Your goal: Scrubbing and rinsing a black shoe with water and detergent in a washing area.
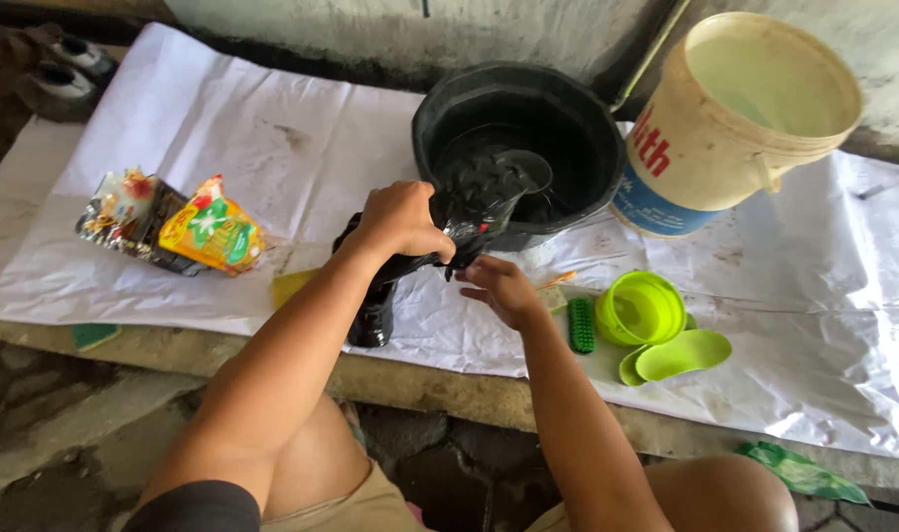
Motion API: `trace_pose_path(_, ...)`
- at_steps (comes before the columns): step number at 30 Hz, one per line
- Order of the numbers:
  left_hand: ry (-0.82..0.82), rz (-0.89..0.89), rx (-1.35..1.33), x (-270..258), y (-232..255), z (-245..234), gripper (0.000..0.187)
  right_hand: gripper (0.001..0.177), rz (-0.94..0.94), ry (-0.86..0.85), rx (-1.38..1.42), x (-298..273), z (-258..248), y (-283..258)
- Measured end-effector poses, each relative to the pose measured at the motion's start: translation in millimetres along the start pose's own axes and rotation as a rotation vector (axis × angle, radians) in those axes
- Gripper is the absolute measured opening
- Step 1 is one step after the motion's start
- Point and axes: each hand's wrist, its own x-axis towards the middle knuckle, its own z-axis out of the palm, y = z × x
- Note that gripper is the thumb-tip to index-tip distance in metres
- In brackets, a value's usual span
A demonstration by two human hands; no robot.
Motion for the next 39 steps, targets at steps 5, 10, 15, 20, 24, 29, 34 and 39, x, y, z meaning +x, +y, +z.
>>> trace_pose_path(5, -0.016, -0.062, 0.136, 11, -43, 19, 0.064, 0.046, 0.202, -0.048, 0.148, 34, 39, 33)
trace_pose_path(10, -0.021, -0.031, 0.239, -2, -69, 7, 0.065, 0.042, 0.299, -0.105, 0.205, 66, 62, 62)
trace_pose_path(15, -0.045, -0.073, 0.226, -1, -92, 15, 0.064, 0.040, 0.321, -0.107, 0.163, 77, 70, 70)
trace_pose_path(20, -0.059, -0.169, 0.038, -17, -75, -15, 0.061, 0.041, 0.290, -0.049, 0.366, 89, 69, 88)
trace_pose_path(24, -0.064, -0.226, -0.116, -31, -46, -35, 0.065, 0.072, 0.201, -0.002, 0.662, 68, 102, 34)
trace_pose_path(29, 0.013, -0.318, -0.371, -40, -20, -39, 0.070, 0.107, 0.134, 0.367, 0.408, 21, 130, -37)
trace_pose_path(34, 0.090, -0.308, -0.509, -43, -5, -27, 0.088, 0.104, 0.066, 0.397, 0.012, -3, 138, -85)
trace_pose_path(39, 0.177, -0.274, -0.493, -39, 8, -19, 0.088, 0.107, 0.091, 0.360, 0.173, -7, 128, -96)
